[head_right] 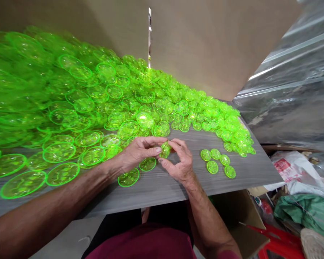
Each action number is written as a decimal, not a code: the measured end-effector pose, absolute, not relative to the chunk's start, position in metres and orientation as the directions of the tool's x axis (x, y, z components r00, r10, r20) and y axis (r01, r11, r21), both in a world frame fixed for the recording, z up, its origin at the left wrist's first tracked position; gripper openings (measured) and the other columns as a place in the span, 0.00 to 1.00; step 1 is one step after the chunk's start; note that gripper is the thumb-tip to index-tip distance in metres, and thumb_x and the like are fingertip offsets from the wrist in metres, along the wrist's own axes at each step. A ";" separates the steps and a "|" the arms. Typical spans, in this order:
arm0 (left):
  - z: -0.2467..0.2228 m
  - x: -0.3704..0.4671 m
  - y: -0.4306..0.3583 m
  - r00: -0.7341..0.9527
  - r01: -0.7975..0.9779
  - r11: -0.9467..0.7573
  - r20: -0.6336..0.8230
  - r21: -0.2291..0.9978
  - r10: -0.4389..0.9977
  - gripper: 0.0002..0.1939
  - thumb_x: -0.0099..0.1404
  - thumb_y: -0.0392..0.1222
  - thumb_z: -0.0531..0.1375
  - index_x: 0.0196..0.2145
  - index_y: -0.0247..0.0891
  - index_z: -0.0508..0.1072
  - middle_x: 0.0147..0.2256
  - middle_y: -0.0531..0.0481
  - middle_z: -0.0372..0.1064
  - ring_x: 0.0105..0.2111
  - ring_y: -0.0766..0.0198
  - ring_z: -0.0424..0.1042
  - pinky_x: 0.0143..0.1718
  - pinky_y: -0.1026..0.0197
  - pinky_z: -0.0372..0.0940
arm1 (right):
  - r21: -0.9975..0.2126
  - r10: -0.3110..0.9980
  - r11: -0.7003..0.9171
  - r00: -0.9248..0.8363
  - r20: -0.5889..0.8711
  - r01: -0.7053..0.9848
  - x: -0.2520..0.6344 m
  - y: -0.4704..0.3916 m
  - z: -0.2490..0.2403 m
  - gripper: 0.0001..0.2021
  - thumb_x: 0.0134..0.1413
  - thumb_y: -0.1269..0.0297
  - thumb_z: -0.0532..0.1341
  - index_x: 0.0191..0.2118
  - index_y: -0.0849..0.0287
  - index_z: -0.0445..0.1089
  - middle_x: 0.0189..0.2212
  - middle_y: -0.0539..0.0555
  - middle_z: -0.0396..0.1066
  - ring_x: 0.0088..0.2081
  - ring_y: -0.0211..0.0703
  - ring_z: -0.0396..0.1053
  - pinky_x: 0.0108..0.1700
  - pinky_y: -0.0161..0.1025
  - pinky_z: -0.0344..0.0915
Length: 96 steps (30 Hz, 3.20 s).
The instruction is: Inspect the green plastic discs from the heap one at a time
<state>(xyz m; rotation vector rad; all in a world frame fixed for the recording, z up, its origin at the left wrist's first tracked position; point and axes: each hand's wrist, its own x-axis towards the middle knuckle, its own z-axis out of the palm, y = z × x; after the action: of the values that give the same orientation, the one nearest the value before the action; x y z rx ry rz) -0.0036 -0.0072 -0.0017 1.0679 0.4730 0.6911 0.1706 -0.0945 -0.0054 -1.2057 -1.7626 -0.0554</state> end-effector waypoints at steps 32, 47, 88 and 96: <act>0.000 0.000 -0.034 0.467 -0.014 -0.423 0.380 0.906 0.798 0.15 0.62 0.43 0.67 0.46 0.38 0.83 0.29 0.50 0.77 0.27 0.64 0.70 0.32 0.61 0.65 | -0.253 0.511 0.492 -0.042 0.859 0.833 0.158 -0.095 -0.014 0.27 0.56 0.70 0.68 0.61 0.48 0.68 0.48 0.58 0.76 0.47 0.52 0.77 0.46 0.51 0.80; 0.012 -0.005 -0.028 0.563 -0.095 -0.385 0.369 0.918 0.739 0.12 0.67 0.41 0.62 0.45 0.40 0.83 0.39 0.47 0.82 0.37 0.58 0.78 0.44 0.58 0.70 | -0.714 0.779 0.424 0.178 0.602 0.558 0.163 -0.094 -0.008 0.12 0.63 0.53 0.63 0.43 0.54 0.75 0.34 0.53 0.75 0.36 0.44 0.73 0.37 0.41 0.71; -0.008 0.004 -0.018 0.651 0.065 -0.517 0.356 0.854 0.670 0.16 0.67 0.45 0.63 0.50 0.36 0.80 0.39 0.44 0.82 0.35 0.59 0.80 0.37 0.59 0.72 | -0.824 0.983 -0.067 0.181 0.043 0.563 0.194 -0.115 0.018 0.12 0.52 0.54 0.63 0.31 0.58 0.74 0.23 0.48 0.71 0.25 0.38 0.66 0.28 0.35 0.62; -0.005 0.000 -0.006 0.469 0.189 -0.527 0.396 0.829 0.790 0.15 0.66 0.43 0.61 0.47 0.35 0.81 0.39 0.43 0.83 0.37 0.56 0.81 0.41 0.54 0.75 | -0.519 0.958 -0.283 0.257 -0.124 0.806 0.223 -0.086 0.023 0.07 0.46 0.61 0.63 0.26 0.57 0.75 0.20 0.47 0.69 0.25 0.38 0.63 0.29 0.35 0.55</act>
<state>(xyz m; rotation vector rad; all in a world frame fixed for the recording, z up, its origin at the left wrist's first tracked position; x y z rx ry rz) 0.0001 -0.0065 -0.0047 1.9847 0.8121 1.0444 0.2234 -0.0859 0.0228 -2.1841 -1.6152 0.6008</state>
